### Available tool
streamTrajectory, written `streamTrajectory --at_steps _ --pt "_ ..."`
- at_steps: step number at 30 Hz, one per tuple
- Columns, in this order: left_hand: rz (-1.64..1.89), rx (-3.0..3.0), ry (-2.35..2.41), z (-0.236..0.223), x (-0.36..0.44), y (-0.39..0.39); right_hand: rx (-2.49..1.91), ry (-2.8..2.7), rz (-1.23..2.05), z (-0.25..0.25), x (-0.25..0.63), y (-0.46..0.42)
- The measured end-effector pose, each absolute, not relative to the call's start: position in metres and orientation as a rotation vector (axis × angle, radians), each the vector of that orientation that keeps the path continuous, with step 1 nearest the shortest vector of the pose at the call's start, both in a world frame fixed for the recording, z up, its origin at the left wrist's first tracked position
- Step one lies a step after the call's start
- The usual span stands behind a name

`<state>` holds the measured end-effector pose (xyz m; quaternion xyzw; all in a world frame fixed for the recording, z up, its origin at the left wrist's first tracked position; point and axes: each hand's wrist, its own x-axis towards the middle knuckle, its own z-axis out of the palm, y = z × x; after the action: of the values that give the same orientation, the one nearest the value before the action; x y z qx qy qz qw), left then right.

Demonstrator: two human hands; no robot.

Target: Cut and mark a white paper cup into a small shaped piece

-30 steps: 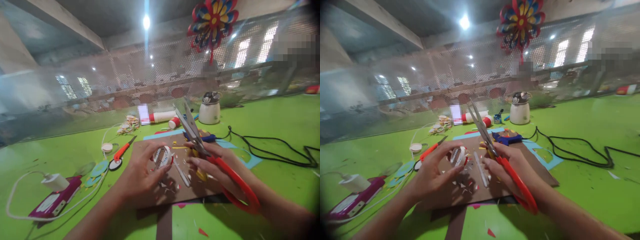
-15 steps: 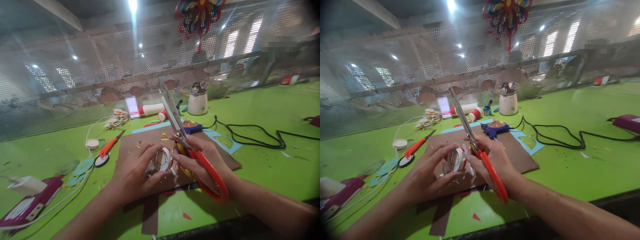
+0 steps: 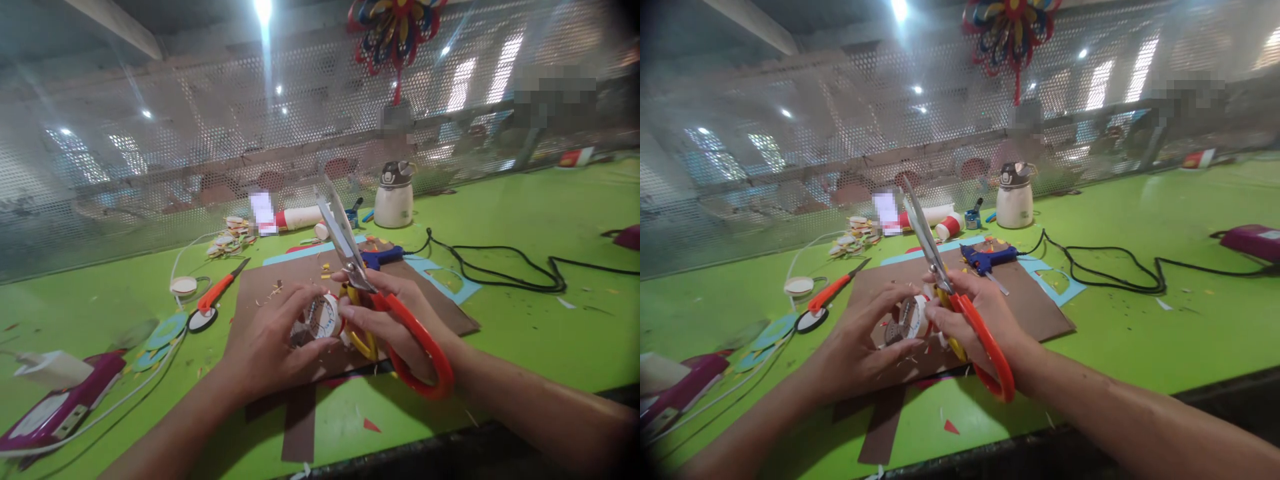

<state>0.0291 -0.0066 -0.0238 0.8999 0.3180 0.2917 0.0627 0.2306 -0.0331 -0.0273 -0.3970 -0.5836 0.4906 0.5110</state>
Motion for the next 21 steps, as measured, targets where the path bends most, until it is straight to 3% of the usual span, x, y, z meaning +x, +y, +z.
streamTrajectory --at_steps 14,21 --pt "0.948 2.176 1.001 -0.029 0.027 -0.004 -1.104 -1.447 0.751 -0.023 0.234 -0.032" --pt "1.314 1.794 0.767 -0.026 0.024 0.01 -1.058 -1.639 0.805 -0.025 0.238 -0.032"
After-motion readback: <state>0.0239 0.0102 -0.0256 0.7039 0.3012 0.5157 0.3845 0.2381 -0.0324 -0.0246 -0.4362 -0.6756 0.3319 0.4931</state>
